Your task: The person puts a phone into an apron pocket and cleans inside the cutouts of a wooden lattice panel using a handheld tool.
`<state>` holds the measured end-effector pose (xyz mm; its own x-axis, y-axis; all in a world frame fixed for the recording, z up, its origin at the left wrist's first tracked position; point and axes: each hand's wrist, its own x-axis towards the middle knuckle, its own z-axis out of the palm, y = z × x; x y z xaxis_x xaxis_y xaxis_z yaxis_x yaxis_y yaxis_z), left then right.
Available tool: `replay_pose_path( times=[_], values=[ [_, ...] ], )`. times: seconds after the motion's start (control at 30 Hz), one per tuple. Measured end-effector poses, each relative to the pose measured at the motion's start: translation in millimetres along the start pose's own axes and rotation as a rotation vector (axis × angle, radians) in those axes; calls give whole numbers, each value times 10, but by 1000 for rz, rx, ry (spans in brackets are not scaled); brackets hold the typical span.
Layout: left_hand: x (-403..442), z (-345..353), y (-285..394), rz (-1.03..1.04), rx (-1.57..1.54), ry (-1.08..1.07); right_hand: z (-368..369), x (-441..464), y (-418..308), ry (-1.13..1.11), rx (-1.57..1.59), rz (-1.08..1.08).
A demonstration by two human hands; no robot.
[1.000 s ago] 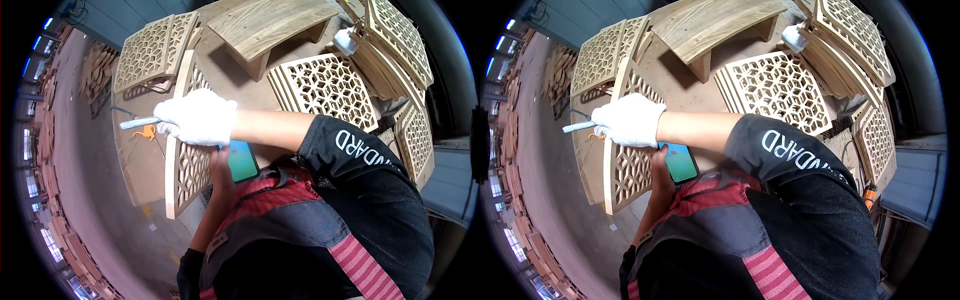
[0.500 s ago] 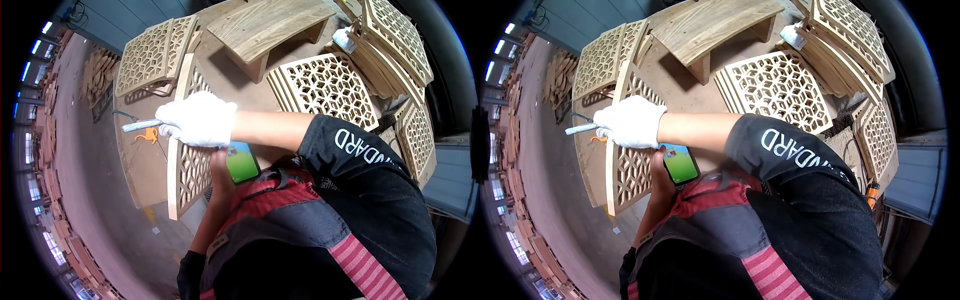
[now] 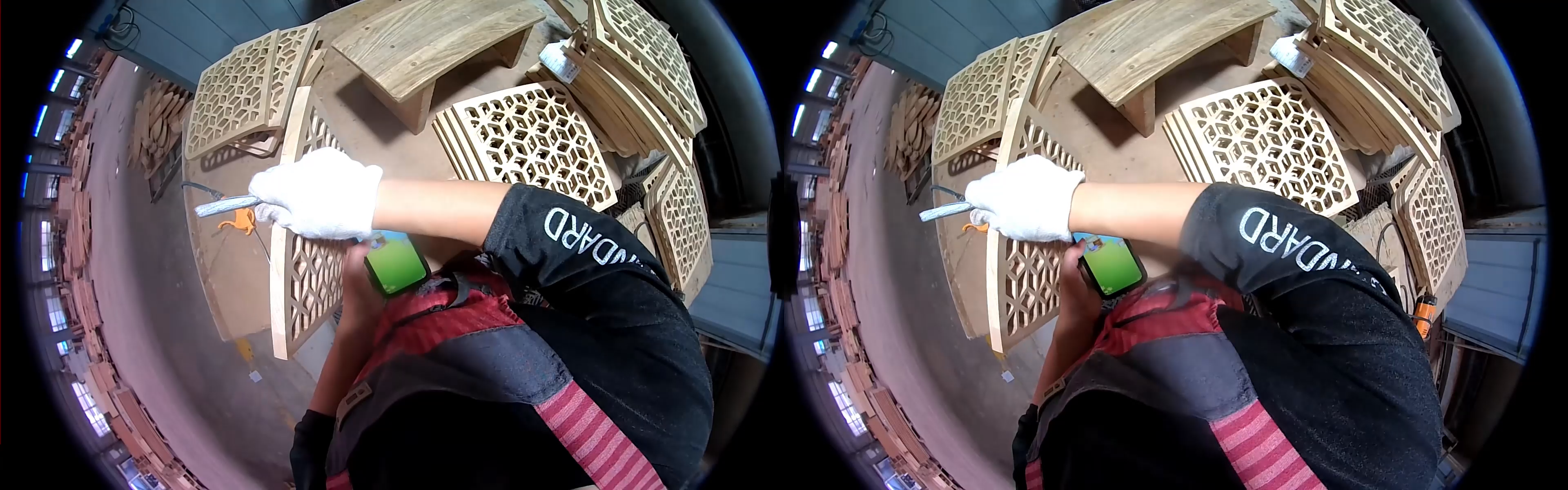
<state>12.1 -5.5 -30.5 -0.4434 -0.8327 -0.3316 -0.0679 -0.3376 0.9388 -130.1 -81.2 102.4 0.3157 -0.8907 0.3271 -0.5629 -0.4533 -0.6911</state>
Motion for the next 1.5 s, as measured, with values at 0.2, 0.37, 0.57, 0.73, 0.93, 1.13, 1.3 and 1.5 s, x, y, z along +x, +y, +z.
replay_pose_path(
  times=[0.2,0.37,0.57,0.73,0.93,1.13,1.3,1.5],
  values=[
    [-80,70,172,-236,-526,-121,-19,12,-20,-13,-25,3],
    [-153,195,397,-157,-576,-347,-21,5,-26,-13,-23,1],
    [-135,91,207,-18,129,-311,-12,-9,3,14,-22,-45],
    [-177,82,270,-79,133,-406,-12,4,-8,-9,-37,-24],
    [-180,181,287,-255,-74,-164,0,2,8,1,-47,-40],
    [-194,280,383,-179,-65,-76,10,3,9,19,-48,-46],
    [-179,282,350,-117,-82,-79,57,7,21,111,-8,-59],
    [-232,289,438,-195,-162,-106,21,20,10,10,-42,-40]
  ],
)
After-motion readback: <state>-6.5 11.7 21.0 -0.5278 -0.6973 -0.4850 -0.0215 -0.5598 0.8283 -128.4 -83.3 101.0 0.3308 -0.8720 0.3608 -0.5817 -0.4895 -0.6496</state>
